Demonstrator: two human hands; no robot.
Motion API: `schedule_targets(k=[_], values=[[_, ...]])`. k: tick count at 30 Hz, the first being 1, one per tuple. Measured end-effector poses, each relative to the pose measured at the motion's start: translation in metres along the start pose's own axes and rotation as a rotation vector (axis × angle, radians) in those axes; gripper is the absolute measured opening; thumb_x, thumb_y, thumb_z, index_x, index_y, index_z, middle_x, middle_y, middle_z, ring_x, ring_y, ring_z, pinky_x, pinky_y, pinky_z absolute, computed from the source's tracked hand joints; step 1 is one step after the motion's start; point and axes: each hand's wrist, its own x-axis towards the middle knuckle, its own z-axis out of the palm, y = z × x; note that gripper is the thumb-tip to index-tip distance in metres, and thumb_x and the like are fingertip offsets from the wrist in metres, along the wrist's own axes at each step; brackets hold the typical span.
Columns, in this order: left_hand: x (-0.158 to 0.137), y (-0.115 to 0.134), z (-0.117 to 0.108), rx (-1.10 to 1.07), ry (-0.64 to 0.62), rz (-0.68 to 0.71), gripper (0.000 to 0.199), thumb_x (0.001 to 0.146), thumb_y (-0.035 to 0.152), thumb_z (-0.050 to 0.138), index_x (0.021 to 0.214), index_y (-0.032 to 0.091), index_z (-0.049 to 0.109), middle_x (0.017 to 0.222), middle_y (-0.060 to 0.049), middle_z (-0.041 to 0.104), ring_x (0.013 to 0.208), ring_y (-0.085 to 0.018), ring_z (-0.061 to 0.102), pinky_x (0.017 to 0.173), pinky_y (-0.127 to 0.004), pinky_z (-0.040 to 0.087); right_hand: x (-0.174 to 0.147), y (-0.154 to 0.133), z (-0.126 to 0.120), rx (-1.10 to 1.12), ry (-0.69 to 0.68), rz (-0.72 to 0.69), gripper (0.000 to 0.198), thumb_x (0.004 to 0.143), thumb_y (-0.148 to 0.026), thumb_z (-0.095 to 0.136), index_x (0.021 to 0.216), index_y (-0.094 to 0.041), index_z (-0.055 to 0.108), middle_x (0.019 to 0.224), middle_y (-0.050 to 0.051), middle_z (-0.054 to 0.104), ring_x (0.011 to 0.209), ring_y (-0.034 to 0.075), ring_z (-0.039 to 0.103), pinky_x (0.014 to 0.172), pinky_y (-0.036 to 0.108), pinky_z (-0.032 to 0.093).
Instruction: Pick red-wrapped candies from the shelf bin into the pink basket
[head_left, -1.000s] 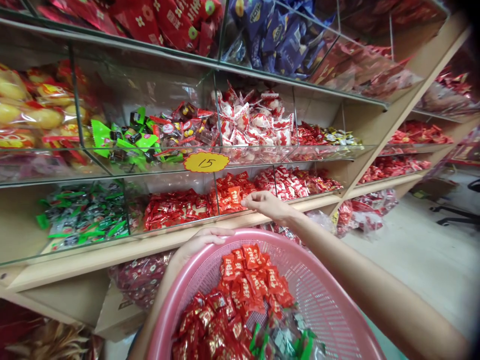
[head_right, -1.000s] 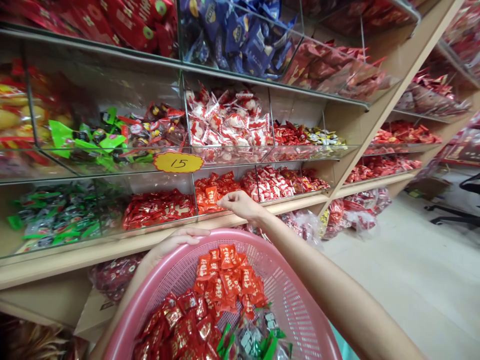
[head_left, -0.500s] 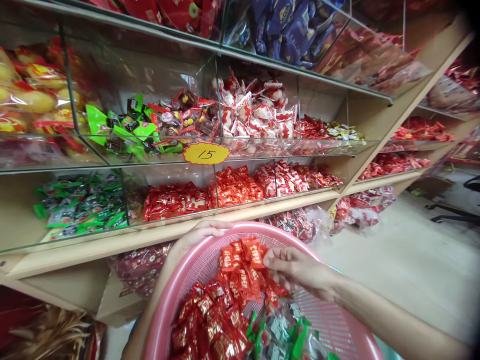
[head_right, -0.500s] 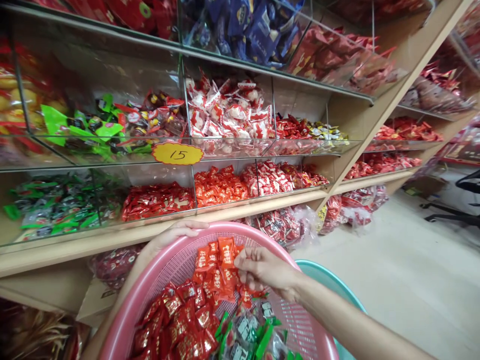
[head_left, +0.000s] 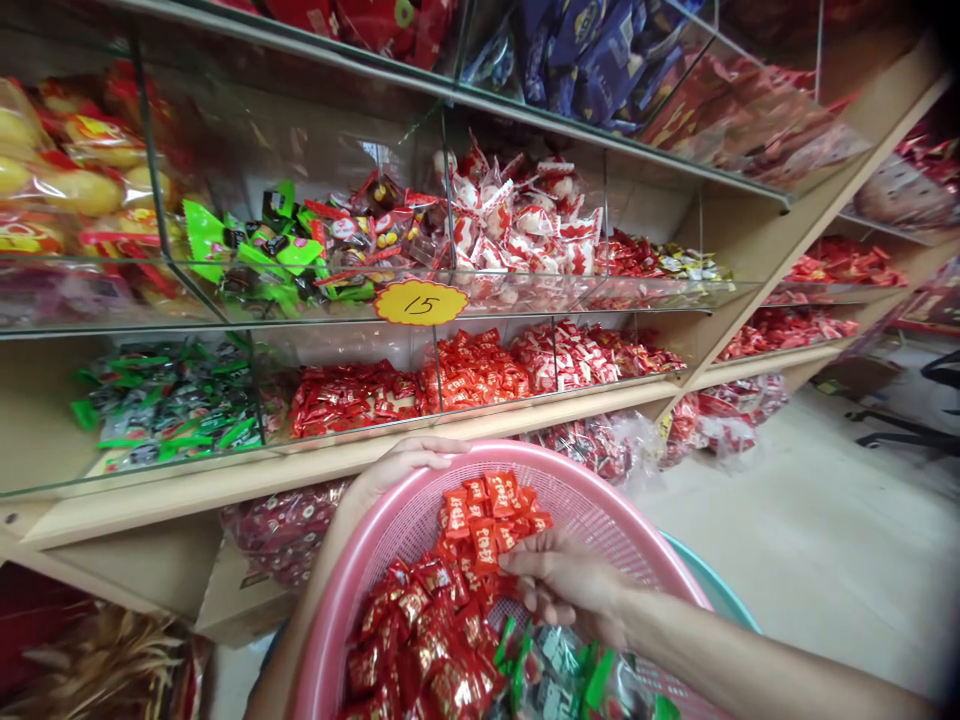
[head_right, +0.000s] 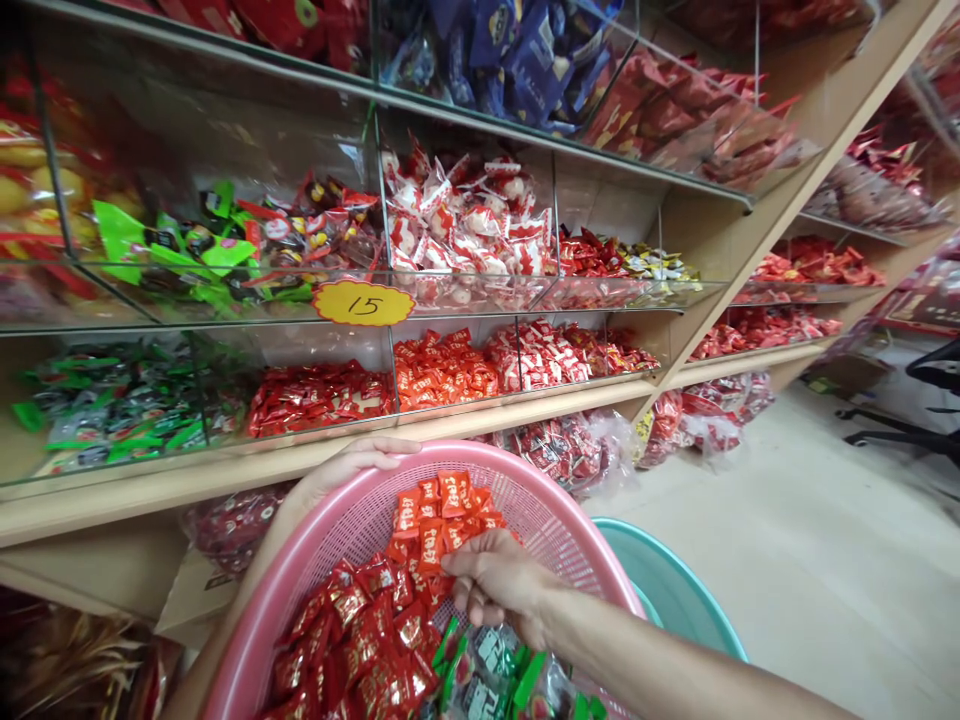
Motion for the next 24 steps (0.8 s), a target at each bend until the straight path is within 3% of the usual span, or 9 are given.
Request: schedule_targets(k=[18,24], values=[[-0.003,0.002,0.004,-0.032,-0.003,-0.03,0.029,0.067,0.016,0.059,0.095,0.019,0.067,0.099,-0.004,0.067,0.107,-0.023,0.05,0.097,-0.033,0.031,-0.004,0.007,0.006,-0.106,0.124,-0.101,0.033,0.065,-0.04,0.062,0.049,-0.015,0.048,0.042,0.0,0.057,0.028,0.003,0.04,0.027,0.016,0.013],[0.001,0.002,0.004,-0.079,0.005,-0.077,0.03,0.065,0.015,0.061,0.094,0.019,0.067,0.096,-0.004,0.067,0.104,-0.024,0.052,0.096,-0.034,0.033,-0.002,0.013,0.008,-0.133,0.066,-0.17,0.034,0.069,-0.041,0.058,0.049,-0.015,0.048,0.039,-0.003,0.052,0.029,0.003,0.038,0.03,0.015,0.018]])
